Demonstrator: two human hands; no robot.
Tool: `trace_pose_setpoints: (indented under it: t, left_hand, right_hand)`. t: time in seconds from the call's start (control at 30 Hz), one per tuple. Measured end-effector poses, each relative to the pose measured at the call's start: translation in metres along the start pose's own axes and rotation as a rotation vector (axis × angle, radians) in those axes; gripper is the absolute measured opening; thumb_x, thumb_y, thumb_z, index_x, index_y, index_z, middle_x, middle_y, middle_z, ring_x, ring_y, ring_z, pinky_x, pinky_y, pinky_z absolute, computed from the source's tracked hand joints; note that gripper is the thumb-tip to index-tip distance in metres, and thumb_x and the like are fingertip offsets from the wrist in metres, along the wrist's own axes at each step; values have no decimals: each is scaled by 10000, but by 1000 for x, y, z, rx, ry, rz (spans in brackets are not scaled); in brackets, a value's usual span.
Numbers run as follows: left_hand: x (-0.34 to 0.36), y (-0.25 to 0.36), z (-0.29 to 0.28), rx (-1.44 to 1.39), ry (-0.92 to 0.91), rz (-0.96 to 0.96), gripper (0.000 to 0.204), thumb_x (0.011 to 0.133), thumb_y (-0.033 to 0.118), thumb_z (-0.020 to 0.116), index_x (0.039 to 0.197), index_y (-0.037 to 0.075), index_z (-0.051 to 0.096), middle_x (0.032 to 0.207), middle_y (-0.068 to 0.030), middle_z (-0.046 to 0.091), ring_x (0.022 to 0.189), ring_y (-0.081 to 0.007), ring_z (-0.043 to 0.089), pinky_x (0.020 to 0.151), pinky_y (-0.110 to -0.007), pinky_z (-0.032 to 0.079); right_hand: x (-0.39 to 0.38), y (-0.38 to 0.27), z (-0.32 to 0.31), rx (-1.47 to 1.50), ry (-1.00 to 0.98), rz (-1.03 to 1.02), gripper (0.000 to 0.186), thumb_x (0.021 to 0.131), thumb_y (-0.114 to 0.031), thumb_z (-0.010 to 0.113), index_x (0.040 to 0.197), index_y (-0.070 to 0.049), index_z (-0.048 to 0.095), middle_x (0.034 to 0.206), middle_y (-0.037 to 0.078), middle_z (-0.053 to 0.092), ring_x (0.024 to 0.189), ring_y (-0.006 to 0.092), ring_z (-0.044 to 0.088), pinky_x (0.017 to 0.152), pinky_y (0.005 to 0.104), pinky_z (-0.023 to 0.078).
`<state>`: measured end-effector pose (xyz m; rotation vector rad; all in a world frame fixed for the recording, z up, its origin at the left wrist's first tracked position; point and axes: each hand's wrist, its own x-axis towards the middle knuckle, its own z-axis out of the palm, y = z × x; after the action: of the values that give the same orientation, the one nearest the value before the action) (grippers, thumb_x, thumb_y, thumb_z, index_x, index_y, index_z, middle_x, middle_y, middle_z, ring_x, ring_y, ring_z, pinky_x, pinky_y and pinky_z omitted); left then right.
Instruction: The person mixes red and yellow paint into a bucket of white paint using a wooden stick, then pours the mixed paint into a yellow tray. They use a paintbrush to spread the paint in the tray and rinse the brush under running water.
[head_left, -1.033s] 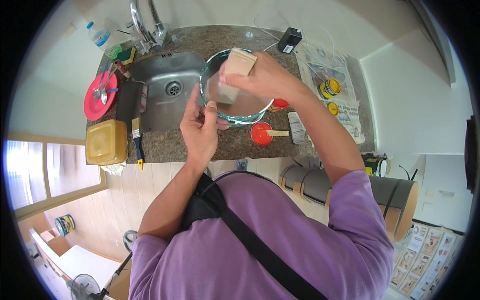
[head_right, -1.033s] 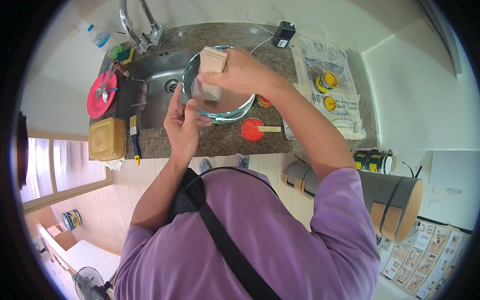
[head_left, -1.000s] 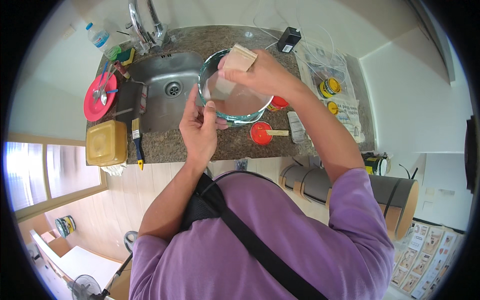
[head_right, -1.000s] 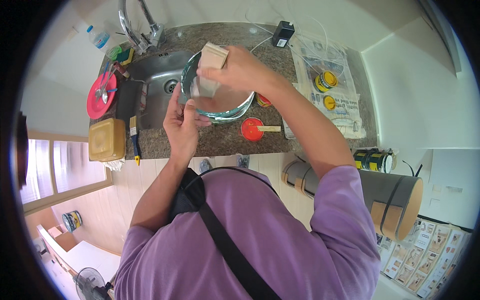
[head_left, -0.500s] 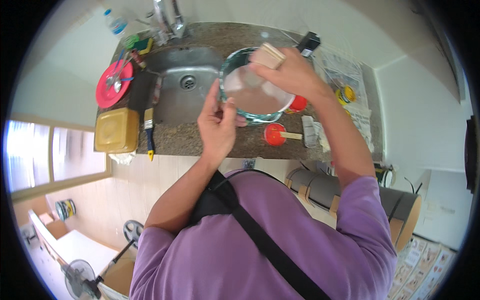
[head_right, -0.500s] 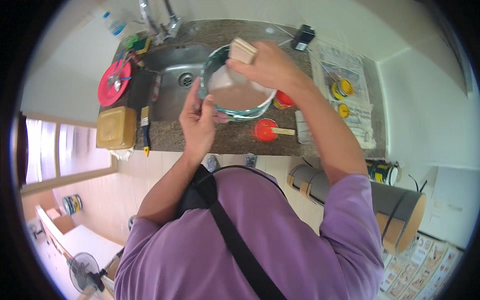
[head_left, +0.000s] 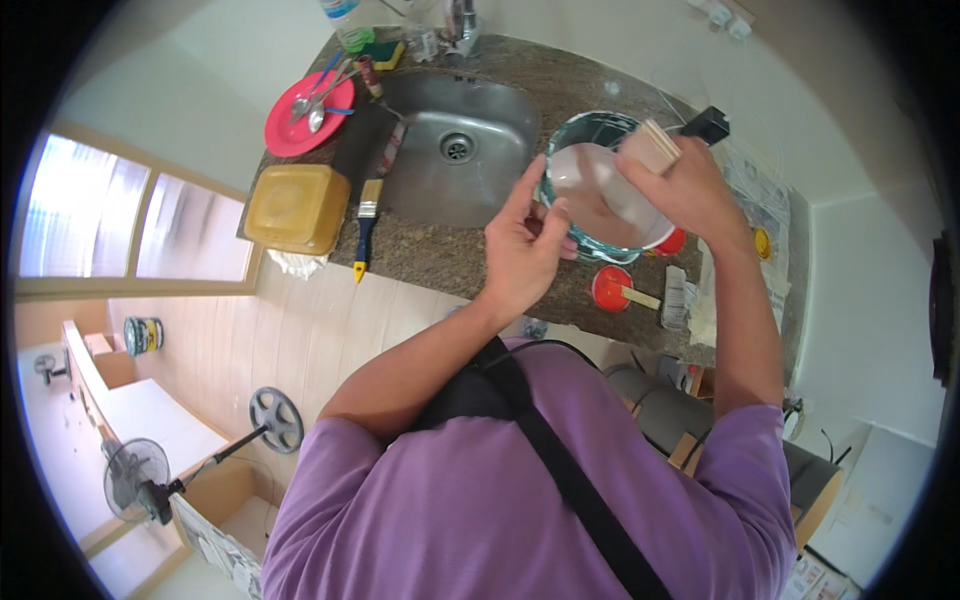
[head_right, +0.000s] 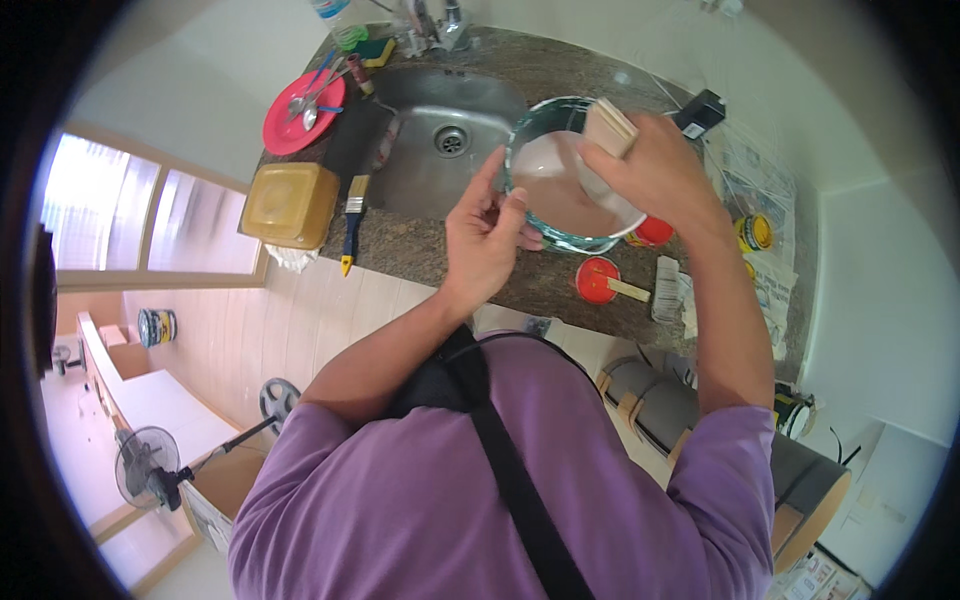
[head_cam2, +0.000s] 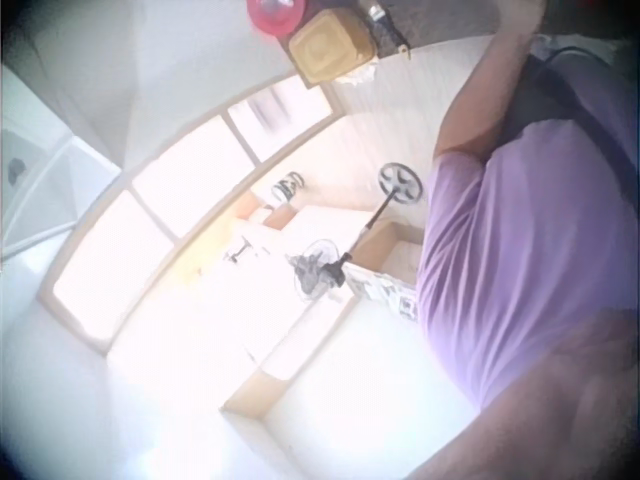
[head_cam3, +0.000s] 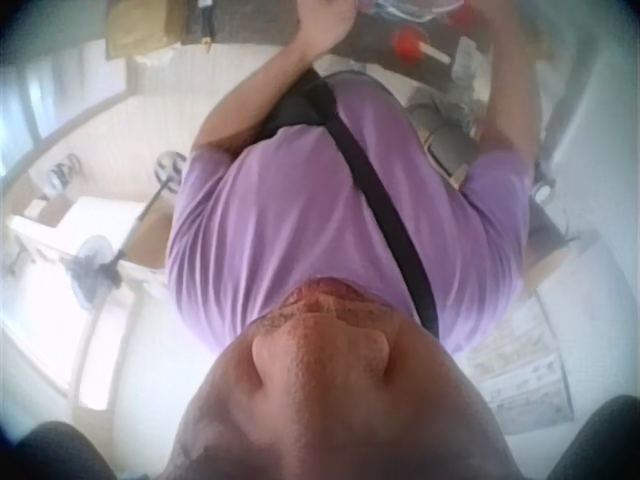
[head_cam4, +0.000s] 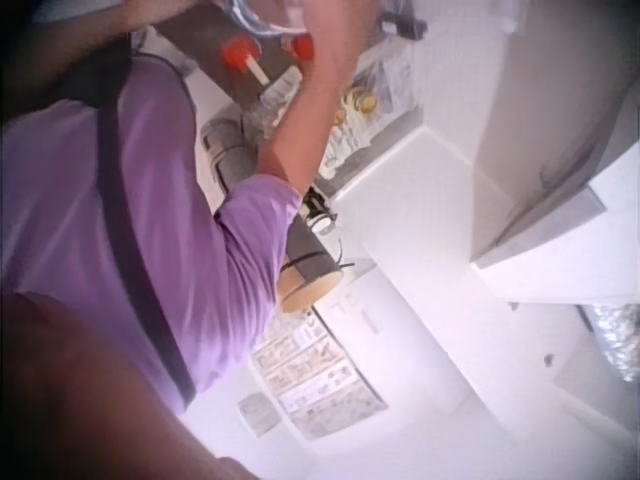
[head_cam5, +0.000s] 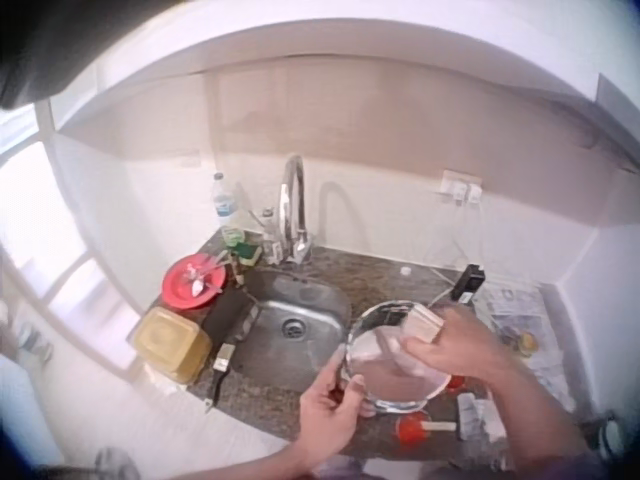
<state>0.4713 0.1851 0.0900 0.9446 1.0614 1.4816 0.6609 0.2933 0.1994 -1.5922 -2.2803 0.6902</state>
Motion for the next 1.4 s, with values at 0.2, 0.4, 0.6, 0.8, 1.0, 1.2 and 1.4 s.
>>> trace_pose_setpoints:
  t: [0.2, 0.4, 0.6, 0.8, 1.0, 1.2, 1.4]
  left_hand:
    - [0, 2, 2, 0, -24, -12, 566, 1079, 116, 594, 1595, 5, 389, 870, -49, 643, 687, -105, 687, 596, -264, 626]
    - [1, -1, 2, -13, -2, -3, 569, 1079, 120, 596, 1593, -6, 384, 874, -51, 647, 687, -104, 689, 605, -266, 635]
    - [-1, 3, 3, 1, -6, -31, 573, 1069, 107, 605, 1595, 18, 396, 887, -55, 650, 687, -107, 685, 599, -270, 626]
    - [-2, 1, 2, 20, 9, -8, 582, 1051, 87, 621, 1592, 28, 414, 851, -43, 646, 663, -103, 674, 585, -274, 603]
    - [-3, 3, 2, 16, -8, 17, 574, 1040, 95, 645, 1567, -7, 441, 818, -36, 638, 640, -83, 658, 567, -260, 583]
    - [-1, 1, 2, 14, 8, 33, 572, 1039, 101, 651, 1564, -5, 449, 791, -23, 620, 627, -70, 639, 561, -254, 577]
    - [1, -7, 2, 104, 22, 129, 571, 1031, 113, 665, 1557, 8, 470, 780, -15, 614, 625, -64, 627, 569, -254, 569]
  right_hand:
    - [-14, -16, 10, 256, -19, -110, 479, 895, -451, 744, 1041, 4, 757, 891, 191, 762, 823, 342, 743, 763, 423, 563]
    - [6, -1, 0, 91, 53, -28, 366, 924, -368, 755, 1077, -36, 752, 898, 104, 743, 804, 215, 695, 765, 374, 549]
    - [-14, -11, -4, 180, -143, -26, 401, 904, -380, 759, 1057, -9, 757, 892, 121, 757, 830, 233, 731, 764, 362, 560]
    - [4, -9, 18, 310, 68, -80, 297, 934, -291, 747, 1061, -23, 759, 957, 90, 768, 888, 175, 716, 812, 339, 551]
    - [-10, 3, -4, 130, -50, -58, 302, 946, -304, 737, 1044, -18, 741, 926, 61, 741, 835, 163, 686, 763, 335, 542]
    - [1, -14, 18, 375, -8, -46, 359, 949, -352, 757, 1123, -38, 738, 942, 36, 720, 846, 140, 662, 750, 314, 532]
    - [9, 26, -3, 31, 144, 7, 339, 950, -347, 762, 1137, -64, 753, 916, 26, 691, 786, 87, 618, 684, 266, 493]
